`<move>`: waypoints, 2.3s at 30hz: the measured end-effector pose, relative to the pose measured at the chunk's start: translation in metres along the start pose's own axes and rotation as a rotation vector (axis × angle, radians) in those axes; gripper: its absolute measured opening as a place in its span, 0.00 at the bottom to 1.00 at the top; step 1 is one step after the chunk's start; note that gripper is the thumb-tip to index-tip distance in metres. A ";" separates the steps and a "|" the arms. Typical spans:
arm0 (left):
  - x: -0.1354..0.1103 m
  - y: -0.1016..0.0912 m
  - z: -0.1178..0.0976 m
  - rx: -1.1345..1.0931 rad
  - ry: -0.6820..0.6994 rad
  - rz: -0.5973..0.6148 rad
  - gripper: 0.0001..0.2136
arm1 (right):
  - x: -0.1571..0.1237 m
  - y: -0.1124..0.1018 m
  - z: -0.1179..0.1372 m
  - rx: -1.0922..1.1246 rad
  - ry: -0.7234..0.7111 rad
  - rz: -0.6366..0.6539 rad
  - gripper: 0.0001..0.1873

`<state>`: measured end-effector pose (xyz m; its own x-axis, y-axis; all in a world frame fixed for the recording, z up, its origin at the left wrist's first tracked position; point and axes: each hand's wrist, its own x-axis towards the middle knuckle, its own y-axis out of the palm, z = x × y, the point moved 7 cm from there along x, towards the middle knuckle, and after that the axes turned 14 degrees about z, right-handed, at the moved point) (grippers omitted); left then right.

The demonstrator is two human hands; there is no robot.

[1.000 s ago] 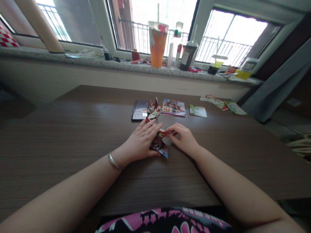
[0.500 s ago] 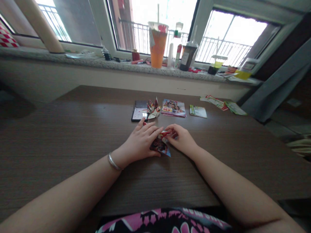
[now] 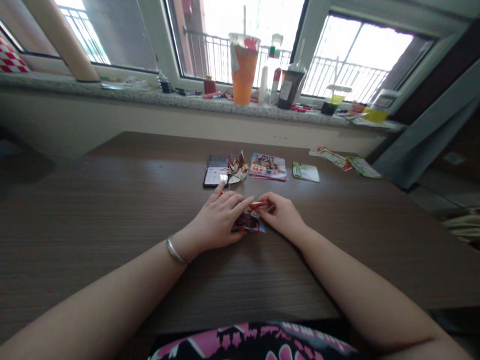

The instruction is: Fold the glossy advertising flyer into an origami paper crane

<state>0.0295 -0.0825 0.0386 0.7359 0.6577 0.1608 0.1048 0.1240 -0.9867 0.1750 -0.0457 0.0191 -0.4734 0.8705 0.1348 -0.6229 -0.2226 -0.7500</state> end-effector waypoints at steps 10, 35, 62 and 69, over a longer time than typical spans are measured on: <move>-0.001 0.000 0.001 -0.017 -0.011 -0.008 0.34 | -0.001 -0.003 -0.006 0.178 -0.062 -0.117 0.05; -0.002 -0.020 0.014 -0.255 -0.071 -0.240 0.10 | -0.008 -0.008 0.020 0.025 -0.268 -0.080 0.04; -0.010 -0.037 0.010 -0.370 -0.022 -0.440 0.06 | -0.024 -0.019 0.042 -0.201 -0.333 -0.259 0.05; -0.010 -0.036 0.011 -0.368 0.004 -0.469 0.04 | -0.024 -0.020 0.044 -0.211 -0.349 -0.260 0.04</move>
<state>0.0108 -0.0853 0.0732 0.5571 0.5923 0.5820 0.6441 0.1343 -0.7531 0.1716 -0.0817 0.0587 -0.5223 0.6781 0.5171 -0.6251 0.1080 -0.7731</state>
